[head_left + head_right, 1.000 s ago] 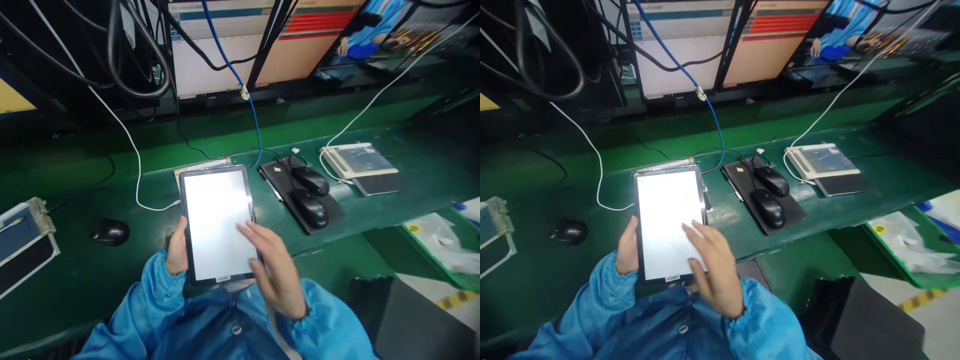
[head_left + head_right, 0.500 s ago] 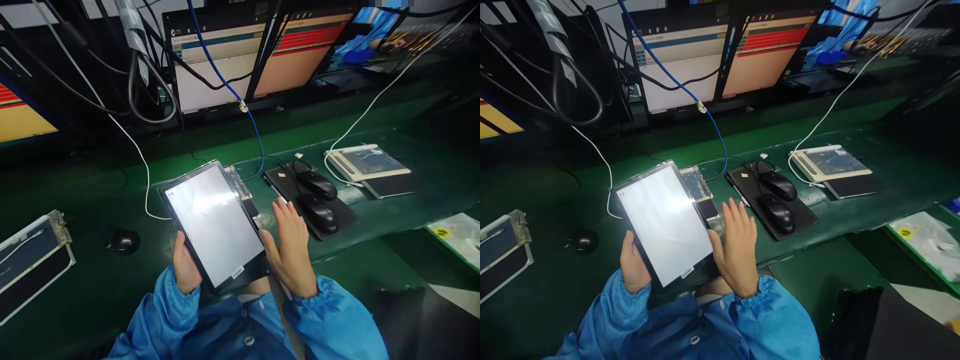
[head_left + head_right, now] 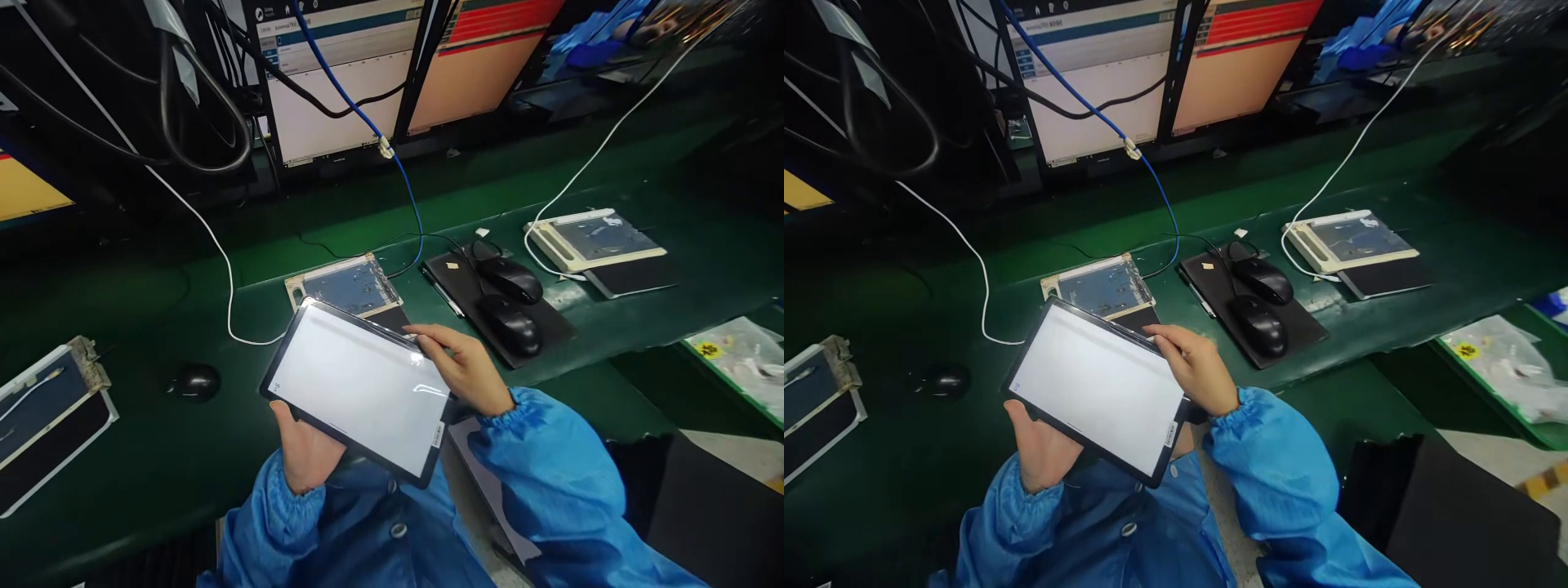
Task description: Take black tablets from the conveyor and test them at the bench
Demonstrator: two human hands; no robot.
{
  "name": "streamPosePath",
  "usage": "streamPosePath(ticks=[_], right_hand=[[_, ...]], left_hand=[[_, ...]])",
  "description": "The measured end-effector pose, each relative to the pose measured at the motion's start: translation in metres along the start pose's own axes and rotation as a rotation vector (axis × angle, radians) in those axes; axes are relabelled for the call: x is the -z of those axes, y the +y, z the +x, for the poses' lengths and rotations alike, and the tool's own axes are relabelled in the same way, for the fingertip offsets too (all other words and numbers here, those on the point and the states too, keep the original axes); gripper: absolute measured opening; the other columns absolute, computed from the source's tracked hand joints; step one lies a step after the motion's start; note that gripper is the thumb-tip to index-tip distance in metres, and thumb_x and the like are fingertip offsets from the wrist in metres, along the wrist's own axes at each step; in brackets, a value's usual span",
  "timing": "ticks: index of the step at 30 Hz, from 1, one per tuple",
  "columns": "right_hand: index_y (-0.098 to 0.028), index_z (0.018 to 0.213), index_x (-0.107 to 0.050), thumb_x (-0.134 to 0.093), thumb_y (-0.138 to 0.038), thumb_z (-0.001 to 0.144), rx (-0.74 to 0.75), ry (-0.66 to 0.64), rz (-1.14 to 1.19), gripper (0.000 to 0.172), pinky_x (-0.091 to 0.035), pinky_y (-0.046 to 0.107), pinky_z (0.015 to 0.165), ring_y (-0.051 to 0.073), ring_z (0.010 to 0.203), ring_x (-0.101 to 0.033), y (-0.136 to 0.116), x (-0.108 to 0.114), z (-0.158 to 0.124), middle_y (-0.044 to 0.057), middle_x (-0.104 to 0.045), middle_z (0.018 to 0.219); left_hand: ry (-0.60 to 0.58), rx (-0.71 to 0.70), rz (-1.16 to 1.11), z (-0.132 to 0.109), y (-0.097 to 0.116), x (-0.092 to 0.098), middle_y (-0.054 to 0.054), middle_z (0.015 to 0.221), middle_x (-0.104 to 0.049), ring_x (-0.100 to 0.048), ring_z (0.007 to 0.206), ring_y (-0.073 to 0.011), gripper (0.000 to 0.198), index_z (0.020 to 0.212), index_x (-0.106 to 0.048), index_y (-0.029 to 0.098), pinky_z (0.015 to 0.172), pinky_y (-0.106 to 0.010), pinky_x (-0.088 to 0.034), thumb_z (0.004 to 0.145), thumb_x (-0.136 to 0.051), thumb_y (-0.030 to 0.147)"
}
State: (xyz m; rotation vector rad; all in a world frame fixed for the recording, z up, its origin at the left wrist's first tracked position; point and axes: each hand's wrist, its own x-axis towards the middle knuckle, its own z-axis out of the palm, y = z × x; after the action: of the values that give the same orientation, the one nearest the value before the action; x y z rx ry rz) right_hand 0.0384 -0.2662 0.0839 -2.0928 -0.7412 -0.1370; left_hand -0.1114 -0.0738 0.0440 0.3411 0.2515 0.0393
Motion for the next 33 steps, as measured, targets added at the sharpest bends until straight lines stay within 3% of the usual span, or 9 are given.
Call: streamPosePath(ticks=[4,9,12,15,17,22,26,30,33], right_hand=[[-0.010,0.126,-0.054,-0.042,-0.018,0.099,0.351,0.101,-0.257,0.030,-0.038,0.046,0.102,0.027,0.124,-0.046,-0.042,-0.033,-0.030,0.015,-0.055,0.129],[-0.011,0.126,-0.055,-0.035,-0.029,0.103,0.682,-0.348,-0.267,0.035,0.004,0.057,0.115,0.027,0.138,-0.026,-0.071,-0.063,-0.061,0.006,-0.050,0.137],[-0.014,0.136,-0.047,-0.037,-0.030,0.102,0.636,-0.343,-0.405,0.038,0.010,0.058,0.113,0.026,0.140,-0.020,-0.056,-0.049,-0.036,0.007,-0.048,0.139],[-0.012,0.139,-0.042,-0.037,-0.025,0.101,0.412,-0.116,-0.564,0.041,0.007,0.061,0.112,0.028,0.141,-0.015,-0.047,-0.026,-0.011,0.012,-0.048,0.138],[-0.007,0.137,-0.042,-0.035,-0.026,0.101,0.406,-0.066,-0.565,0.041,0.003,0.063,0.112,0.031,0.141,-0.014,-0.052,-0.022,-0.014,0.014,-0.046,0.138],[-0.011,0.125,-0.057,-0.021,-0.033,0.106,0.693,-0.337,-0.330,0.047,0.005,0.063,0.112,0.031,0.137,-0.025,-0.072,-0.055,-0.064,0.006,-0.043,0.142],[-0.014,0.131,-0.053,-0.022,-0.035,0.105,0.683,-0.385,-0.411,0.045,0.011,0.061,0.112,0.029,0.139,-0.022,-0.069,-0.058,-0.055,0.002,-0.043,0.142],[-0.011,0.141,-0.040,-0.028,-0.028,0.104,0.366,-0.080,-0.567,0.042,0.004,0.062,0.112,0.030,0.139,-0.021,-0.060,-0.024,-0.017,0.009,-0.047,0.138],[-0.015,0.148,-0.027,-0.032,-0.028,0.102,0.346,0.050,-0.484,0.048,-0.011,0.063,0.110,0.033,0.138,-0.025,-0.059,-0.012,-0.014,0.012,-0.048,0.137]], left_hand=[[0.091,-0.090,-0.026,0.004,-0.002,0.008,-0.006,0.134,-0.054,-0.046,0.126,-0.0310,0.068,0.129,-0.057,0.031,0.111,-0.047,-0.032,0.082,-0.040,0.077],[0.275,-0.135,-0.021,0.005,0.001,0.014,-0.009,0.131,-0.056,-0.045,0.128,-0.0294,0.080,0.130,-0.057,0.027,0.108,-0.041,-0.038,0.078,-0.032,0.083],[0.205,-0.154,-0.015,0.006,0.002,0.011,-0.008,0.138,-0.050,-0.038,0.133,-0.0308,0.083,0.135,-0.051,0.029,0.110,-0.044,-0.035,0.076,-0.036,0.085],[0.068,-0.100,-0.061,0.007,0.002,0.009,-0.005,0.141,-0.046,-0.035,0.134,-0.0331,0.081,0.135,-0.050,0.033,0.113,-0.049,-0.029,0.075,-0.038,0.085],[0.081,-0.097,-0.101,0.007,0.002,0.011,-0.003,0.141,-0.047,-0.035,0.134,-0.0337,0.075,0.133,-0.052,0.035,0.113,-0.050,-0.028,0.077,-0.036,0.083],[0.330,-0.063,-0.068,0.005,0.001,0.020,-0.009,0.132,-0.054,-0.040,0.130,-0.0371,0.091,0.126,-0.060,0.028,0.108,-0.051,-0.035,0.070,-0.028,0.091],[0.345,-0.108,0.002,0.004,0.003,0.013,-0.010,0.128,-0.057,-0.044,0.127,-0.0363,0.087,0.127,-0.059,0.027,0.105,-0.049,-0.040,0.068,-0.042,0.089],[0.125,-0.138,-0.088,0.006,0.005,0.001,-0.009,0.134,-0.053,-0.038,0.132,-0.0345,0.082,0.133,-0.053,0.028,0.109,-0.050,-0.035,0.074,-0.045,0.083],[0.089,-0.134,-0.131,0.006,0.005,-0.002,-0.009,0.138,-0.050,-0.034,0.135,-0.0345,0.083,0.136,-0.049,0.028,0.110,-0.052,-0.033,0.075,-0.041,0.084]])
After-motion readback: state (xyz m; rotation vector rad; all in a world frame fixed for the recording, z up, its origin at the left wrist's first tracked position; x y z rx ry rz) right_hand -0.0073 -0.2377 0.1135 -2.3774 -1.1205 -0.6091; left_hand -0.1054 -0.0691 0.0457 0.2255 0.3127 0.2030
